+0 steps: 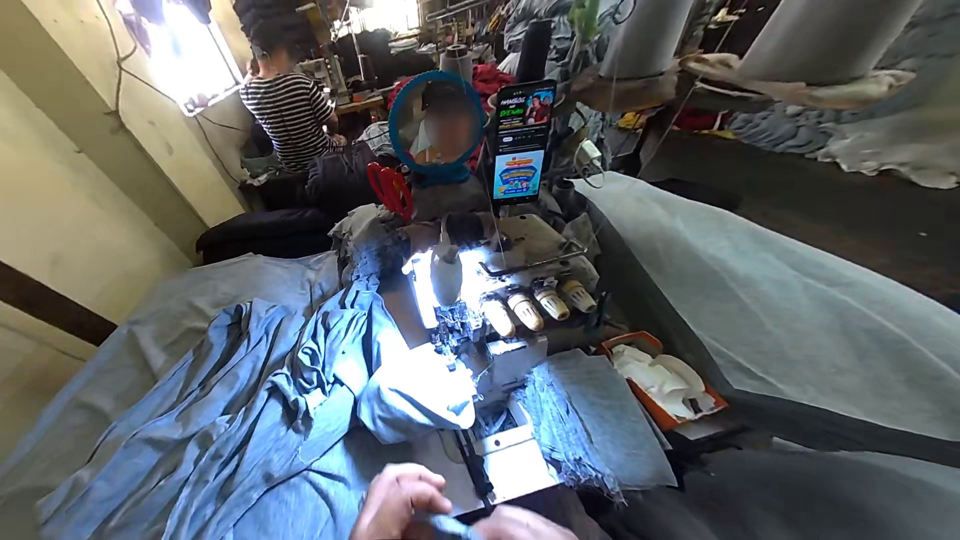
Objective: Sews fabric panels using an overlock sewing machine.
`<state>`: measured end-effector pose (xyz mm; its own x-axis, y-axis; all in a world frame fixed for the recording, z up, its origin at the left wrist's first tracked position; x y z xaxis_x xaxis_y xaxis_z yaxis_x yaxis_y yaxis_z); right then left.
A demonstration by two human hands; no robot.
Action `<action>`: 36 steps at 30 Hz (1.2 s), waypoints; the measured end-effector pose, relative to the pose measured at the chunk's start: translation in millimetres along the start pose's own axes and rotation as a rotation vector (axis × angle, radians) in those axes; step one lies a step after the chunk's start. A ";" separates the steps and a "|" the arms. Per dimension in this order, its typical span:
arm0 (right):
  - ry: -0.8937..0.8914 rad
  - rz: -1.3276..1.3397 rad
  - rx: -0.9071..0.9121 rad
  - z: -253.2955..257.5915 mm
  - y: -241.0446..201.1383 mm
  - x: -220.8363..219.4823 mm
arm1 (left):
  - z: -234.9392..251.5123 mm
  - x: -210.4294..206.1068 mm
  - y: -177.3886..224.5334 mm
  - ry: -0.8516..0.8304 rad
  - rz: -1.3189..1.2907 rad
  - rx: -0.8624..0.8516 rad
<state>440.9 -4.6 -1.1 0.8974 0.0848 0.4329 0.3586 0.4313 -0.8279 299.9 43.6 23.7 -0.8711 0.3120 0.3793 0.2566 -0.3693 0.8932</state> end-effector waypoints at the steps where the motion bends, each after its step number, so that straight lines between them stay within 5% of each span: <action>1: 0.064 0.017 -0.004 9.3 -1.7 6.3 | 14.1 6.1 10.6 0.031 0.087 -0.056; 4: 0.315 0.014 -0.102 41.7 14.4 28.9 | 63.8 16.5 21.6 0.239 0.434 -0.160; 7: 0.439 -0.047 -0.252 63.1 54.2 36.1 | 114.4 13.3 -7.6 0.281 0.621 -0.019; 10: 0.435 -0.065 -0.303 59.9 67.2 34.3 | 133.4 8.7 -32.2 0.191 0.681 0.181; 16: 0.410 0.080 -0.280 34.5 63.3 27.8 | 122.4 -0.3 -33.7 0.183 0.703 0.241; 23: 0.412 -0.225 -0.225 64.2 61.5 38.6 | 155.1 7.4 -42.4 0.214 0.706 0.357; 27: 0.323 -0.330 -0.228 68.0 49.6 42.5 | 135.9 19.7 -38.8 0.303 0.523 0.133; 32: 0.338 -0.437 0.101 84.1 37.7 50.9 | 100.3 18.1 -33.7 0.217 0.493 -0.081; 36: 0.205 -0.018 0.159 101.4 39.5 44.6 | 100.0 25.1 -7.5 0.351 0.260 -0.269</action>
<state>469.0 107.3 21.7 0.9303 -0.1009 0.3528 0.3449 0.5682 -0.7471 318.0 141.8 50.7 -0.8929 -0.1154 0.4352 0.4065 -0.6224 0.6689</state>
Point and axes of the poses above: each hand's wrist, its own z-axis towards the middle knuckle, its own x-axis out of the back of the hand, y = z × x, the point moved 9 cm from there along z, towards the middle knuckle, and after that the axes turned 6 degrees about x, right-handed, at the moved point
